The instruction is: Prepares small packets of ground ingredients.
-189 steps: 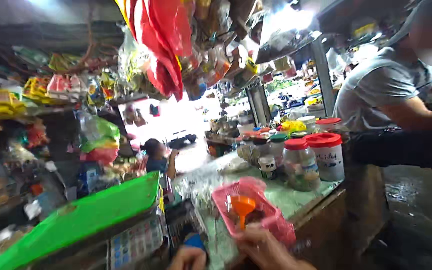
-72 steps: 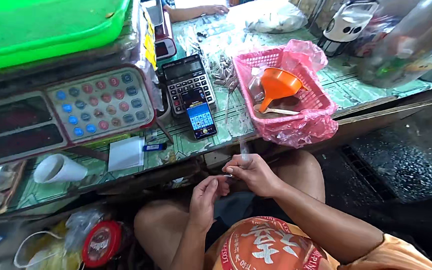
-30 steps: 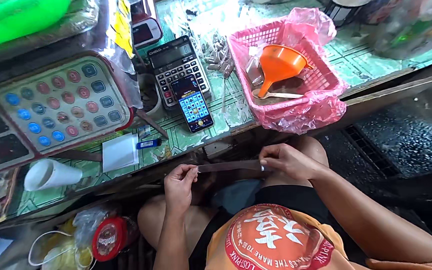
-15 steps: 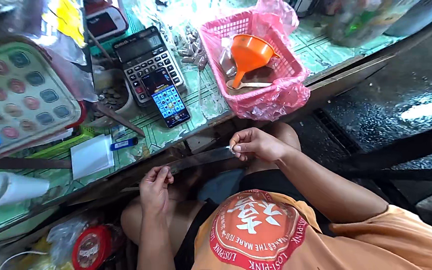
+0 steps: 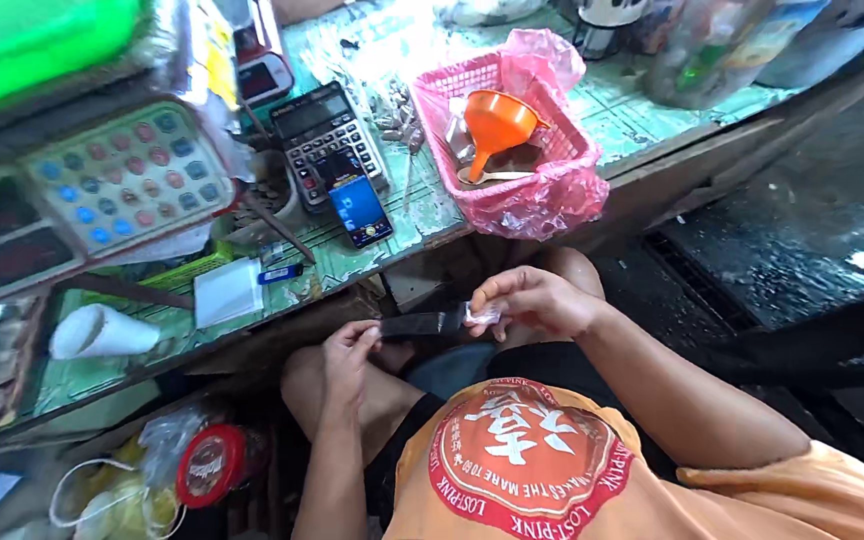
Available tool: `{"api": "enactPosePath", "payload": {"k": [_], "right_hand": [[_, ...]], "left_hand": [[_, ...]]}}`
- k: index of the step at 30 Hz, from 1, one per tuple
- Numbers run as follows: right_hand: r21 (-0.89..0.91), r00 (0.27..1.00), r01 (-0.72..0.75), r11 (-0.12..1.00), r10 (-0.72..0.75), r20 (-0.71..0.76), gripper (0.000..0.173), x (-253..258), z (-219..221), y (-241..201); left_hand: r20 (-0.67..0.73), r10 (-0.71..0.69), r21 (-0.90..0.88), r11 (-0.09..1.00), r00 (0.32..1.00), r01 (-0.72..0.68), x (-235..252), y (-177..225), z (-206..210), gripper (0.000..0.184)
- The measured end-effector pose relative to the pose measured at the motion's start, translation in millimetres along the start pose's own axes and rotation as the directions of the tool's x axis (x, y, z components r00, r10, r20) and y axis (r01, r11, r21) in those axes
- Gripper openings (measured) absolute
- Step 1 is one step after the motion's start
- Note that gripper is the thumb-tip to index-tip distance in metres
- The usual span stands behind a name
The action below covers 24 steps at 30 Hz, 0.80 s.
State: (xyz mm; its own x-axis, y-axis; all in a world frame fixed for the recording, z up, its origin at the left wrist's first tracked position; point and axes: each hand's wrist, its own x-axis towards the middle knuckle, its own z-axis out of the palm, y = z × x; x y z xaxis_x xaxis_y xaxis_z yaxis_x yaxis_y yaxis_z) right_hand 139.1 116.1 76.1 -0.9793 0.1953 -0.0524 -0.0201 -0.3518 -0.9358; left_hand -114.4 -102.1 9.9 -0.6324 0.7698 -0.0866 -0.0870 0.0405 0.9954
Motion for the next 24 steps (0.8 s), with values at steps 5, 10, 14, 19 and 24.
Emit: {"api": "enactPosePath", "payload": {"k": [5, 10, 14, 19, 24], "right_hand": [[-0.077, 0.990, 0.098, 0.992, -0.106, -0.097, 0.015, -6.9, 13.2, 13.4], [-0.331, 0.962, 0.071, 0.941, -0.152, -0.228, 0.012, -5.3, 26.5, 22.3], [-0.514, 0.961, -0.066, 0.855, -0.085, -0.264, 0.012, -0.9, 40.6, 24.8], [-0.615, 0.967, -0.053, 0.786, -0.113, -0.229, 0.014, 6.5, 45.2, 21.1], [-0.608, 0.976, 0.005, 0.794, -0.138, -0.171, 0.015, 9.8, 44.0, 15.7]], "left_hand": [[0.129, -0.165, 0.424, 0.901, 0.978, 0.096, -11.8, -22.2, 32.5, 0.019], [0.218, 0.108, 0.518, 0.830, 0.970, -0.209, -31.5, -7.4, 56.0, 0.023], [0.241, 0.438, 0.331, 0.801, 0.866, -0.498, -44.3, 30.7, 81.2, 0.035], [0.197, 0.445, 0.365, 0.794, 0.874, -0.487, -40.9, 33.8, 93.1, 0.009], [0.170, 0.309, 0.202, 0.918, 0.936, -0.340, -37.5, 39.4, 89.4, 0.016]]}}
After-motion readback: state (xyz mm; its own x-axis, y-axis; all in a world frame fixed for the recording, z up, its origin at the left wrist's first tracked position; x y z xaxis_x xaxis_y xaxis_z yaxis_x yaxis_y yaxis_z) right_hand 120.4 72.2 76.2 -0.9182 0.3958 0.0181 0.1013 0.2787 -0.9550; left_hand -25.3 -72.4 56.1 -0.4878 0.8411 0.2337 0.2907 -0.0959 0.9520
